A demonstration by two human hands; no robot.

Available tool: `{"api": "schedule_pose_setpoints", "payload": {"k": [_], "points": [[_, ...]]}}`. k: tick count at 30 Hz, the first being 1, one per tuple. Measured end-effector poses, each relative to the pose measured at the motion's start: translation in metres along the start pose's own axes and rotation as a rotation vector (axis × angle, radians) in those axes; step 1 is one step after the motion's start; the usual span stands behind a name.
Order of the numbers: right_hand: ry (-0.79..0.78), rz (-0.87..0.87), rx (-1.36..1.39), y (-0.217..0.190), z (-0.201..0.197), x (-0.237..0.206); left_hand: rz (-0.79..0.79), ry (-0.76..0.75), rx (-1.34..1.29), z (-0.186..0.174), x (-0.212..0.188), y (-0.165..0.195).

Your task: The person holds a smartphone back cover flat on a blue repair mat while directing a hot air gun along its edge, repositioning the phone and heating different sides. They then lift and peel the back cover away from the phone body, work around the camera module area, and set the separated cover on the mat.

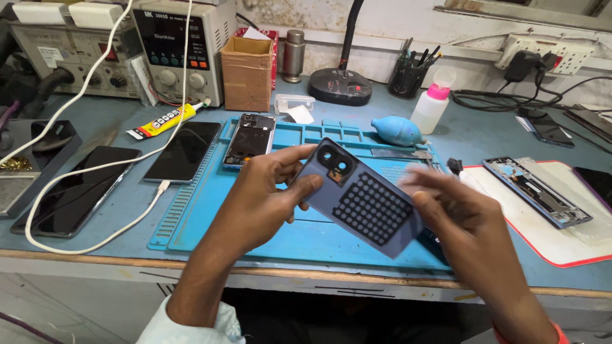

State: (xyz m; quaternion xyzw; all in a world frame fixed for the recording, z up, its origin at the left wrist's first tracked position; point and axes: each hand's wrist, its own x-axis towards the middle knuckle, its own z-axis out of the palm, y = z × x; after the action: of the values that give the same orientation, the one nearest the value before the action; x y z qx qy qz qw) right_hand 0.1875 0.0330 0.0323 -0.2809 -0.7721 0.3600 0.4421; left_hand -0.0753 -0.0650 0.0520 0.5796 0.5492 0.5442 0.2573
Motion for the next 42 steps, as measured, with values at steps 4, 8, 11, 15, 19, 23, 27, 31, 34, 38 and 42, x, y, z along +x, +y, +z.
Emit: {"api": "schedule_pose_setpoints", "payload": {"k": [4,8,11,15,19,23,27,31,34,38,42], "points": [[-0.058,0.140,0.055,0.001,0.012,0.006,0.148,0.024,0.001,0.010,-0.002,0.000],[-0.030,0.185,0.080,0.007,0.024,0.011,0.325,0.067,0.136,0.015,-0.005,0.000],[-0.008,0.143,0.117,0.015,0.032,0.015,0.409,0.091,0.173,0.020,-0.007,0.001],[-0.017,0.106,0.160,0.021,0.032,0.011,0.416,0.132,0.187,0.020,-0.007,0.001],[-0.139,0.176,0.220,0.021,0.018,0.004,0.355,0.125,0.170,0.017,-0.007,0.003],[-0.191,0.286,0.152,0.022,0.005,-0.009,0.199,0.094,0.083,0.018,-0.006,0.006],[-0.246,0.396,0.195,0.023,-0.001,-0.010,0.134,0.205,0.051,0.011,-0.004,0.010],[-0.139,0.215,0.111,0.015,0.009,-0.004,0.141,0.180,0.028,0.013,-0.005,0.010],[-0.138,0.147,0.063,0.011,0.021,0.009,0.192,0.165,0.031,0.016,-0.009,0.007],[-0.143,0.133,-0.177,0.016,0.026,0.007,0.185,0.190,-0.020,0.012,-0.006,0.000],[-0.148,0.268,0.149,0.027,0.023,-0.010,0.231,0.262,-0.096,0.004,-0.002,-0.010]]}}
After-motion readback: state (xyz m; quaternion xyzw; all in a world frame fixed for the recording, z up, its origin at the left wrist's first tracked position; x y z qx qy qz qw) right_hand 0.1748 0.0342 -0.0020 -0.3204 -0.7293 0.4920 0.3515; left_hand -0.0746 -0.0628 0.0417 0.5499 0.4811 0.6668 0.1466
